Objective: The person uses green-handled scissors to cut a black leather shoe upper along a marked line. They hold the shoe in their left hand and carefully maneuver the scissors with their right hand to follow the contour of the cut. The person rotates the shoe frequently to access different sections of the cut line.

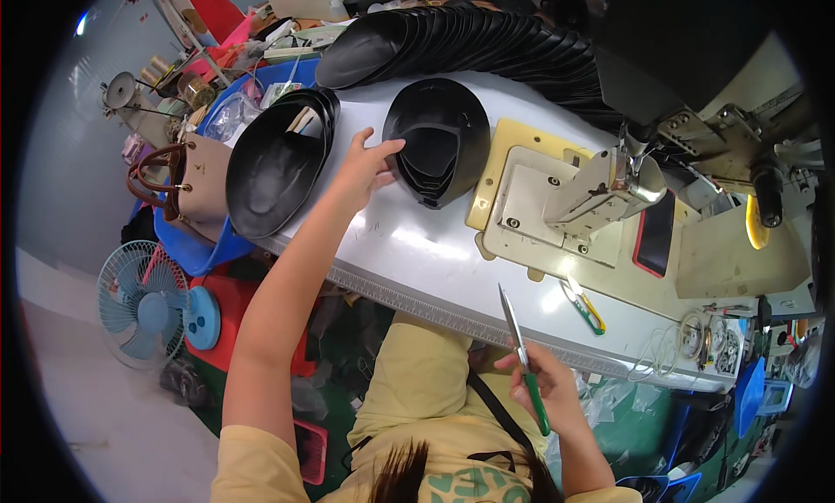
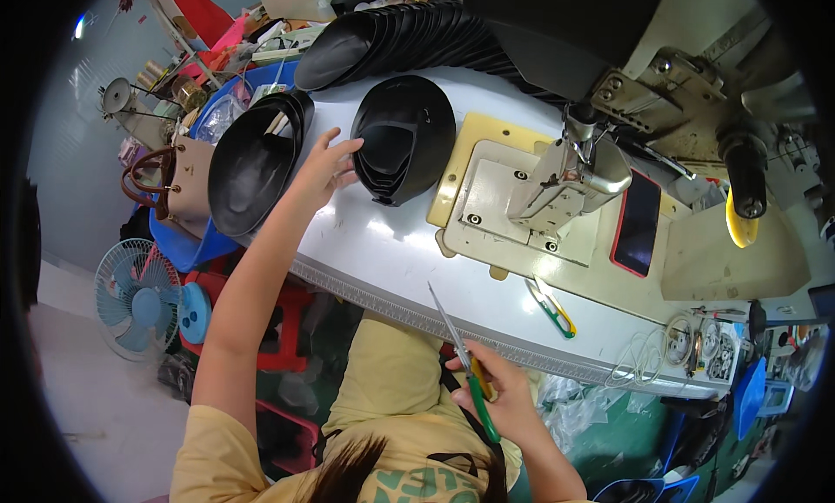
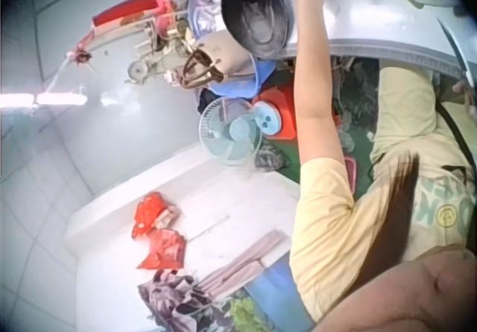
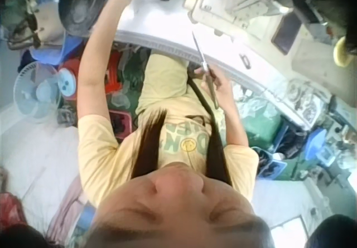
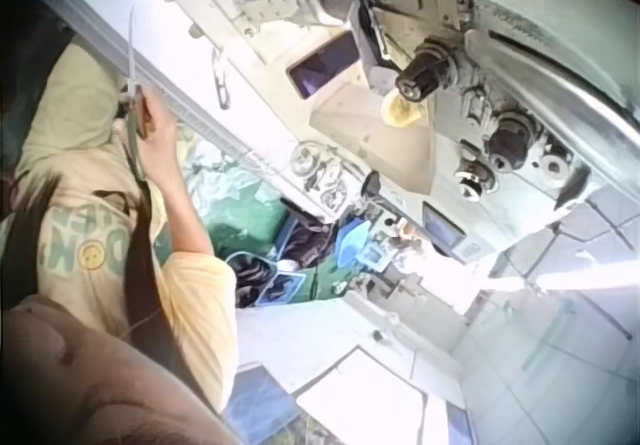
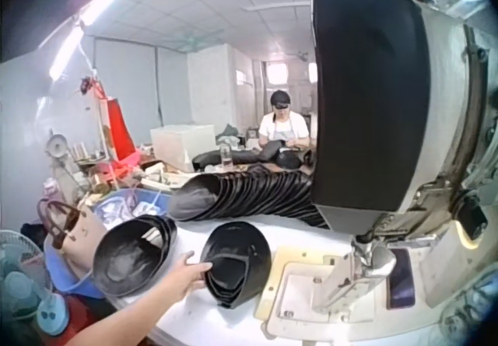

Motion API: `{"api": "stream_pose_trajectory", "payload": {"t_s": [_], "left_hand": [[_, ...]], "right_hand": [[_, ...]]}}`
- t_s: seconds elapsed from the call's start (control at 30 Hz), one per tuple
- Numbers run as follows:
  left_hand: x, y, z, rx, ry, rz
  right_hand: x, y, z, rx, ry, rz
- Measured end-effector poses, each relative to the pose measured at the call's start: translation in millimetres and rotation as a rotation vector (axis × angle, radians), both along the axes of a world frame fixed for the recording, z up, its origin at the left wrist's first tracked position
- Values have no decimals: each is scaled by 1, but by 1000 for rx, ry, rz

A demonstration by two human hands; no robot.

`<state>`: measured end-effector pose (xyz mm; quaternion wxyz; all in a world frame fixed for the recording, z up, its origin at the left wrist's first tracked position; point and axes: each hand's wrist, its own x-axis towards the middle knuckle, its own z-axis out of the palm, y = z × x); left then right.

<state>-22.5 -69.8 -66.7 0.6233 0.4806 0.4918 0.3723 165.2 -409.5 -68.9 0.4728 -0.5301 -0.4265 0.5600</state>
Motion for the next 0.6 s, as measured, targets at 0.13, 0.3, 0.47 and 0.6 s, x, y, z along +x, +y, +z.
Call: {"api": "stream_pose_trajectory", "payload": {"t_s": [0.13,0.3,0.47,0.6], "left_hand": [[4,-22,12,63,67,103],[-11,-80,13,-59,-554,38],[-10,-152,30,-227,-632,-138],[-7,-174,28,-278,-681,-236]], "right_hand": [[-3,7,-1,40,75,25],[-5,9,3,52,108,20],[0,0,1,41,-53,-14],[3,-1,12,116,-339,-17]]}}
